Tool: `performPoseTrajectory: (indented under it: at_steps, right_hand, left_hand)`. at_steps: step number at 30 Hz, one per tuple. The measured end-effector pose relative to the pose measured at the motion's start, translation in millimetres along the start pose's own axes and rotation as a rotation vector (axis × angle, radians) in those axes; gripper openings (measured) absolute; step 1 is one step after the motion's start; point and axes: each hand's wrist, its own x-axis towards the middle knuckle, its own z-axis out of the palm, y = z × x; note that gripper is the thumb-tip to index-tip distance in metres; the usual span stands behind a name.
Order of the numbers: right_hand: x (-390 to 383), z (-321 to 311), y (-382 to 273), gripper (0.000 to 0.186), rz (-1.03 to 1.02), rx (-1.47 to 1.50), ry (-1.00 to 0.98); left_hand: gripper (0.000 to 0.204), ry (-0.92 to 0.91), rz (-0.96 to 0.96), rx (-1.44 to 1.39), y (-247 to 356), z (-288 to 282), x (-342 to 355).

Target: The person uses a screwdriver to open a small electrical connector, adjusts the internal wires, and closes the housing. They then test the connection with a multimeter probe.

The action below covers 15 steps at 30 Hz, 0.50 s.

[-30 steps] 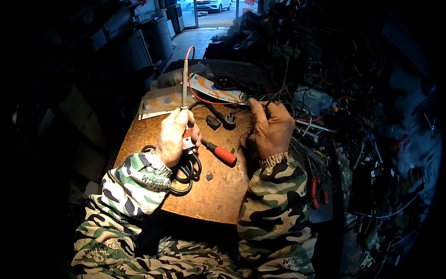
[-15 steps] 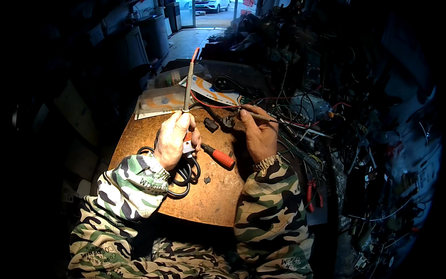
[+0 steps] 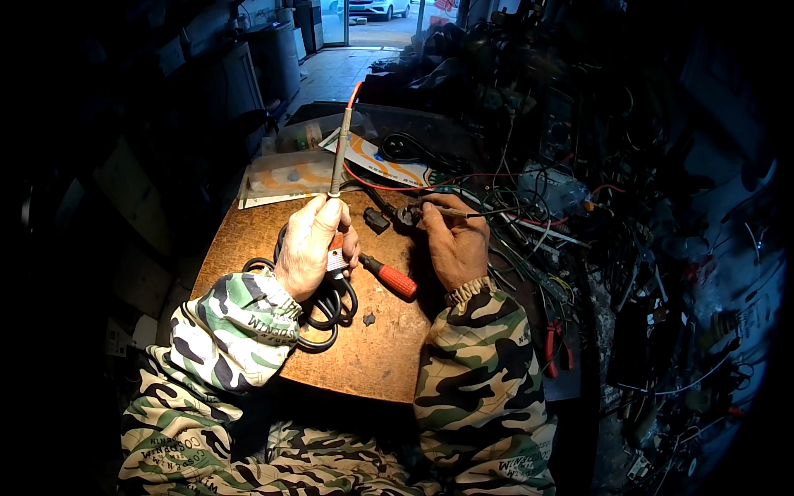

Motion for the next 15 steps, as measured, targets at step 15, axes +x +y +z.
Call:
performPoseTrajectory:
  at_steps: [15]
  right_hand:
    - [-0.7,-5.7,6.3,0.018,-0.055,-0.07,0.004]
  left_hand:
    - [0.042,-0.011,-0.007,-0.008,-0.9,4.9,2.2]
